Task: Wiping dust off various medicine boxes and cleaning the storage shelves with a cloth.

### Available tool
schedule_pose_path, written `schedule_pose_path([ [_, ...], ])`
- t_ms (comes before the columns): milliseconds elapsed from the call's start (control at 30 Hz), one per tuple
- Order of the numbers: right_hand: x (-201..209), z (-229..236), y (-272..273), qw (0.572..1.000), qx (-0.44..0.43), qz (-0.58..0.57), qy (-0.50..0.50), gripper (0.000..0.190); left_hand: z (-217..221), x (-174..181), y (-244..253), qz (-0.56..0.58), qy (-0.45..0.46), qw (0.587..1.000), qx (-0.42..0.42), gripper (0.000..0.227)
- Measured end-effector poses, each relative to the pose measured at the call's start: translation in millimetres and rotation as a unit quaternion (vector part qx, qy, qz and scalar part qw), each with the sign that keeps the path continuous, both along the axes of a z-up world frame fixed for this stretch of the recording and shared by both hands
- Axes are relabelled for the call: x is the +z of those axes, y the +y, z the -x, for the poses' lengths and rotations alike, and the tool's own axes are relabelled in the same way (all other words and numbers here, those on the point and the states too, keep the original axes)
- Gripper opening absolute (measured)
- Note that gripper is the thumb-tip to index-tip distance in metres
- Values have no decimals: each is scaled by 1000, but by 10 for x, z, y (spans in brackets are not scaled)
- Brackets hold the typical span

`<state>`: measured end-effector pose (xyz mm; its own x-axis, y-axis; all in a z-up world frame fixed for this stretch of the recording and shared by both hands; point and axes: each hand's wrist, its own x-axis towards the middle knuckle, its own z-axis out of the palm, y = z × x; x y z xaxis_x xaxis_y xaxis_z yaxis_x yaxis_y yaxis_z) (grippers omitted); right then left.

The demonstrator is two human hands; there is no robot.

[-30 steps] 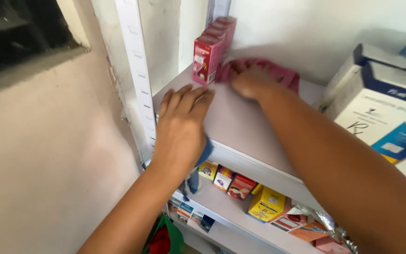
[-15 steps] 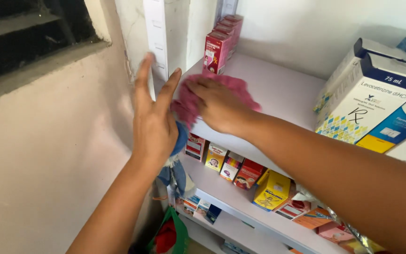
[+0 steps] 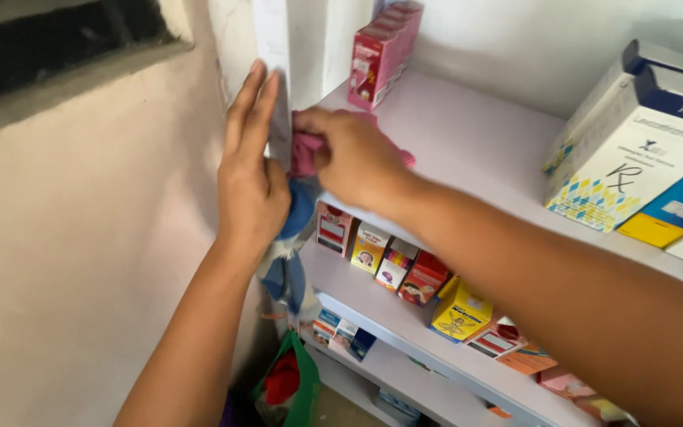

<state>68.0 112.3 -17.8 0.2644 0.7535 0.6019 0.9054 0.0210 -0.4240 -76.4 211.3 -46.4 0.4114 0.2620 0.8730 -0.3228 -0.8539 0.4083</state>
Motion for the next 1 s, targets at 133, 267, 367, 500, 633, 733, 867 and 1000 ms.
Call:
schedule_pose_path([
  [133, 79, -153, 168, 985, 86, -25, 149, 42, -58, 87, -30, -11, -20, 1000, -4, 91],
  [267, 193, -16, 67, 994, 44, 55, 83, 40, -87, -28, -62, 8, 0, 999, 34, 87],
  [367, 150, -25, -50, 994, 16, 91, -57, 40, -116, -61, -92, 3, -7, 999, 39, 86],
  [500, 70, -96, -389, 979, 44, 63, -191, 42, -124, -17, -132, -5, -28, 999, 37, 84],
  [633, 156, 200, -1210, 975, 64, 64, -205, 35, -96, -95, -286, -113, -49, 984, 132, 69],
  [733, 258, 184, -1744, 979, -7, 177, -101, 32, -50, -94, -510, -181, 2, 983, 1, 48],
  [867, 259, 185, -2160, 979, -41, 182, -81, 27, 60, -93, -652, -229, 17, 973, 0, 51],
  [1000, 176, 280, -1988, 970, -102, 142, -172, 59, 156, -137, -464, -156, -49, 986, 10, 49],
])
